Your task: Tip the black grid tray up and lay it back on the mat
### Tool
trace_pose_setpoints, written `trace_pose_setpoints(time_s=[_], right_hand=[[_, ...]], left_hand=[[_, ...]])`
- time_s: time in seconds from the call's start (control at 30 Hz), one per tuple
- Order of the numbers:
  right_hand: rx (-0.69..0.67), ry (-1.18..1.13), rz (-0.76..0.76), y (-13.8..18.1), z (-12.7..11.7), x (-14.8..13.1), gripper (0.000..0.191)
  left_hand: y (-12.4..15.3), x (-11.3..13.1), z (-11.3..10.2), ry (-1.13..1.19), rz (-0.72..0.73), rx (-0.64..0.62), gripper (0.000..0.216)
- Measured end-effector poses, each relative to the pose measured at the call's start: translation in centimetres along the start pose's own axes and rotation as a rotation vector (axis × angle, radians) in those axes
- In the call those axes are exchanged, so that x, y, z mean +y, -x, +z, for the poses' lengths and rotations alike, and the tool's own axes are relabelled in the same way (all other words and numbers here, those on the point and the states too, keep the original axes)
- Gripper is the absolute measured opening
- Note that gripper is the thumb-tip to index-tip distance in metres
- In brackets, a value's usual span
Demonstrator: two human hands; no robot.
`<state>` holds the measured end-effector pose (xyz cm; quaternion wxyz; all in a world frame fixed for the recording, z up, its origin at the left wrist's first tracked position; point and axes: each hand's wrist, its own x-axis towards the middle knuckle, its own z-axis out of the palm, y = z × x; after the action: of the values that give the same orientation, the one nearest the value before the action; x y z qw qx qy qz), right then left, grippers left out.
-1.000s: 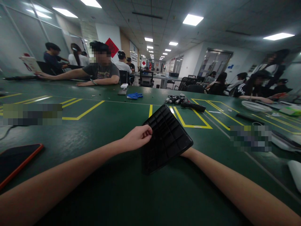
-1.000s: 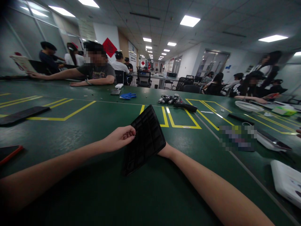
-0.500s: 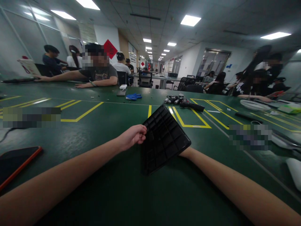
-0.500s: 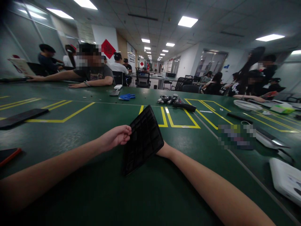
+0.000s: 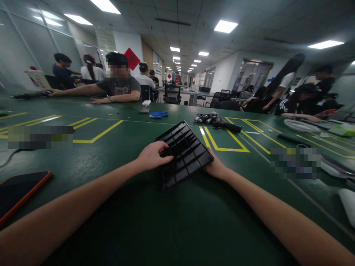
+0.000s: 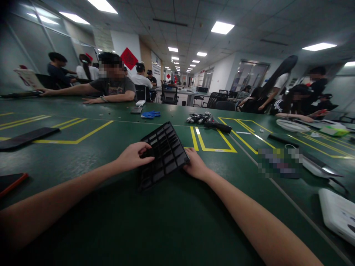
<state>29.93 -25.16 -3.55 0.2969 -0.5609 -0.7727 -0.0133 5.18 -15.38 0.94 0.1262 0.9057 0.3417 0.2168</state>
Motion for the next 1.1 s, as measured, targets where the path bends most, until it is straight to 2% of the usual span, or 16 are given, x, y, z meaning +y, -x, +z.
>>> trace_pose_setpoints(time_s=[0.13, 0.2, 0.3, 0.43, 0.57, 0.63, 0.7, 0.77, 0.83, 0.9, 1.0, 1.07, 1.1], right_hand=[[0.176, 0.178, 0.399, 0.6, -3.5, 4.0, 0.062], [0.180, 0.329, 0.552, 1.5, -5.0, 6.1, 0.065], [0.093, 0.474, 0.688, 2.8, -6.1, 8.5, 0.067], [-0.002, 0.542, 0.730, 3.7, -6.0, 9.5, 0.062], [0.038, 0.638, 0.695, 3.5, -5.7, 8.9, 0.062], [0.060, 0.687, 0.645, 3.4, -5.6, 8.4, 0.059], [0.075, 0.724, 0.572, 3.2, -5.5, 7.6, 0.054], [0.082, 0.750, 0.485, 2.8, -5.1, 6.5, 0.048], [0.082, 0.732, 0.384, 2.1, -4.2, 5.2, 0.044], [0.042, 0.639, 0.289, 1.3, -3.1, 3.7, 0.042], [-0.113, 0.451, 0.205, 0.4, -1.6, 1.8, 0.041], [-0.181, 0.378, 0.193, 0.1, -1.1, 1.3, 0.040], [-0.189, 0.357, 0.196, 0.0, -1.0, 1.2, 0.040]], left_hand=[[-1.6, -5.1, -2.7, -0.228, -0.292, 0.044, 0.044], [-1.8, -7.6, -4.1, -0.337, -0.469, 0.023, 0.049], [-1.4, -10.4, -5.4, -0.430, -0.633, 0.012, 0.052], [-0.9, -11.3, -5.8, -0.452, -0.713, 0.033, 0.054], [-1.2, -9.8, -5.8, -0.444, -0.633, 0.159, 0.042], [-1.3, -8.0, -5.3, -0.436, -0.535, 0.245, 0.042], [-1.3, -5.7, -4.0, -0.411, -0.417, 0.276, 0.045], [-1.2, -3.3, -1.8, -0.355, -0.257, 0.232, 0.051], [-1.4, -1.3, 0.7, -0.261, 0.021, 0.141, 0.056], [-1.9, -0.2, 2.9, -0.208, 0.147, 0.020, 0.058], [-3.3, -0.4, 4.6, -0.170, 0.132, -0.146, 0.052], [-3.9, -0.9, 4.9, -0.168, 0.131, -0.169, 0.045], [-3.9, -0.9, 4.8, -0.182, 0.142, -0.141, 0.042]])
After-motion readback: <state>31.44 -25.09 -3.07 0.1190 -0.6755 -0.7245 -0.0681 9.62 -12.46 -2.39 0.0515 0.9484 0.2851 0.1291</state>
